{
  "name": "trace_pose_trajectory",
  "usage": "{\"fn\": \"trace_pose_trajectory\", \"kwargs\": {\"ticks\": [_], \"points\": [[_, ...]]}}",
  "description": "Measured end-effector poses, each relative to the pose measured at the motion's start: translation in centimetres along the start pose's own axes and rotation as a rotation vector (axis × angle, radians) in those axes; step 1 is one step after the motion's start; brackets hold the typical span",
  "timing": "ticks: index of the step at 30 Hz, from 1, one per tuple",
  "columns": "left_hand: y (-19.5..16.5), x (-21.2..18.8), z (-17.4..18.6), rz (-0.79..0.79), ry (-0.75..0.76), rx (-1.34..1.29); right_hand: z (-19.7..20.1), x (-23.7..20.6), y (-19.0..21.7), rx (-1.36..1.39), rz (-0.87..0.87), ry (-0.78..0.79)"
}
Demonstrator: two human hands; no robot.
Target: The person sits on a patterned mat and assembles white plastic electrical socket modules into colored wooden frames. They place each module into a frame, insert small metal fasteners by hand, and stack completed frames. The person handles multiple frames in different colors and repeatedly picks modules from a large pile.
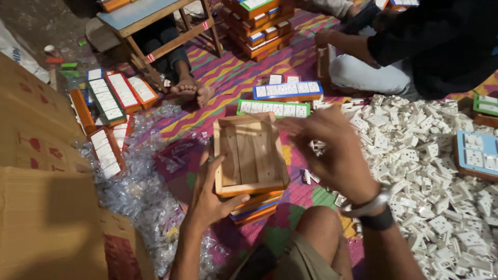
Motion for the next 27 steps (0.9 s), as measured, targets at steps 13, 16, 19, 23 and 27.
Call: {"fn": "trace_pose_trajectory", "kwargs": {"ticks": [13,16,19,23,27], "points": [[-3.9,0.0,-0.4,0.013,-0.11,0.187,12.2,-13.8,-5.2,-0.013,-0.651,-0.651],[-4.7,0.1,-0.2,-0.054,-0.108,0.213,14.0,-20.2,-7.1,-0.156,-0.728,-0.611],[-5.6,0.0,0.0,-0.086,-0.119,0.234,15.7,-26.2,-8.6,-0.236,-0.825,-0.603],[-6.7,-0.6,-0.3,-0.109,-0.141,0.397,17.3,-32.1,-9.2,-0.275,-0.898,-0.606],[-7.2,-1.2,-0.7,-0.011,-0.142,0.379,18.4,-36.0,-9.9,-0.261,-1.01,-0.59]]}}
Point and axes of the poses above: each hand's wrist, its own x-axis towards the middle knuckle, its own z-axis out of the back of the hand, y = z × x, the point moved 4 cm from there along x, towards the middle knuckle, and after that the axes turned 15 degrees about -y, right-handed, at the moved point
